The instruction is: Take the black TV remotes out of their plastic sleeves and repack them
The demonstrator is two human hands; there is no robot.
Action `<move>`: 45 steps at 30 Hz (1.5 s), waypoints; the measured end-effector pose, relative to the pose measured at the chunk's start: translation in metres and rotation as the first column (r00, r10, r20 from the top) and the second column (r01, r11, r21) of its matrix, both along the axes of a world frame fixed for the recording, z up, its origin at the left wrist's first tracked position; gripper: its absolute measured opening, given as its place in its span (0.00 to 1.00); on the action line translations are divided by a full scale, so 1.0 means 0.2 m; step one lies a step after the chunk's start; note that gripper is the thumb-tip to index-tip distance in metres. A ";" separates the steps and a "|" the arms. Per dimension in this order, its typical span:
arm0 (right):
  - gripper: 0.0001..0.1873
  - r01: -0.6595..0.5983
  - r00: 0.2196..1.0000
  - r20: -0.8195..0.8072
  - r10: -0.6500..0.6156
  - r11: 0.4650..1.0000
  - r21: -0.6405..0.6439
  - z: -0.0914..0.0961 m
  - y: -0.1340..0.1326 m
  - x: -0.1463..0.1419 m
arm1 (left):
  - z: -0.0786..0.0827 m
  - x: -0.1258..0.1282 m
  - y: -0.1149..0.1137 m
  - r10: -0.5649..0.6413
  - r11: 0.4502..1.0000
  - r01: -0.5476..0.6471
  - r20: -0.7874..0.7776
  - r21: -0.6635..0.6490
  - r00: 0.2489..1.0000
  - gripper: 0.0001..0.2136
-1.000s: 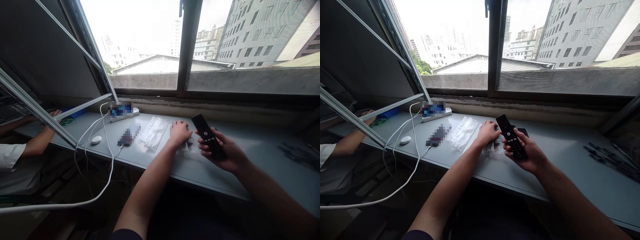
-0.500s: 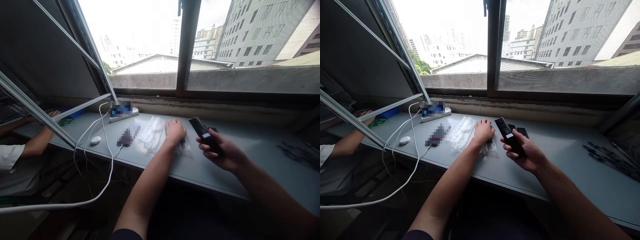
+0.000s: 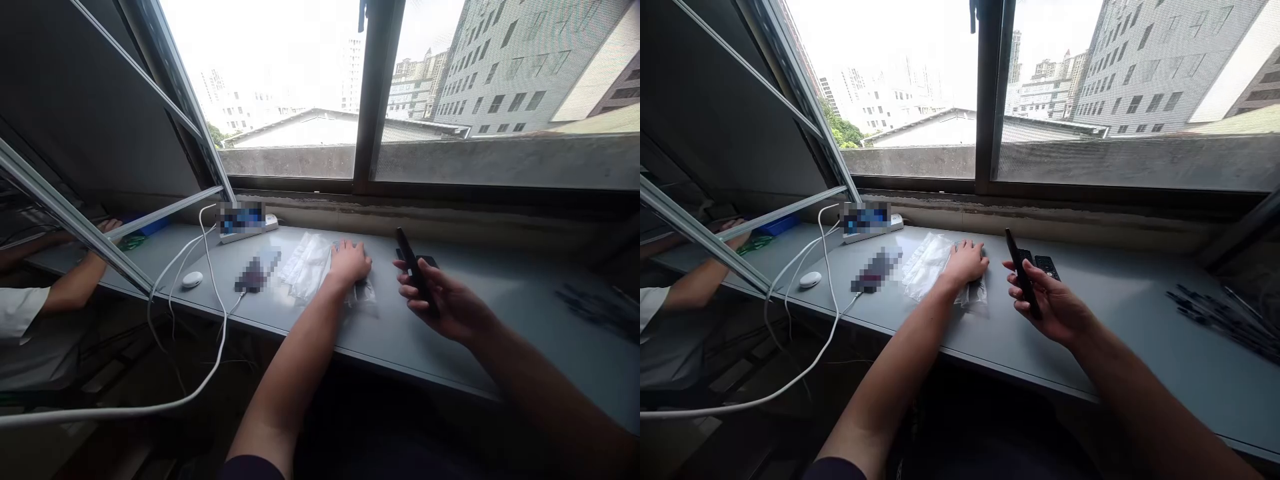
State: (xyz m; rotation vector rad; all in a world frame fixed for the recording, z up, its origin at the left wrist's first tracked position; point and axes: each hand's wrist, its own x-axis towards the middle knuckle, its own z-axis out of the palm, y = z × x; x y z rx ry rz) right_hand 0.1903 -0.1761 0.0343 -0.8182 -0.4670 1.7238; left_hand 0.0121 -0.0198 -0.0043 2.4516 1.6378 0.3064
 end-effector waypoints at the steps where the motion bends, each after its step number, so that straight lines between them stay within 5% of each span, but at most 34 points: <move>1: 0.18 0.002 1.000 0.020 -0.002 1.000 -0.018 0.00 0.00 0.00 | 0.00 0.00 0.00 -0.004 1.000 0.004 -0.001 0.000 1.000 0.28; 25: 0.19 -0.089 0.995 -0.048 0.086 0.994 -0.055 -0.01 0.00 -0.01 | 0.02 -0.02 0.00 -0.029 0.999 0.028 -0.009 -0.033 1.000 0.26; 36: 0.10 0.048 0.987 0.158 -0.032 0.993 -0.104 -0.01 0.02 -0.03 | 0.02 -0.01 0.01 -0.029 0.998 0.029 -0.004 -0.049 1.000 0.27; 45: 0.22 0.020 0.938 0.341 -0.069 0.989 0.145 -0.08 0.02 -0.02 | 0.00 -0.02 0.01 -0.031 0.999 0.031 0.005 -0.024 1.000 0.25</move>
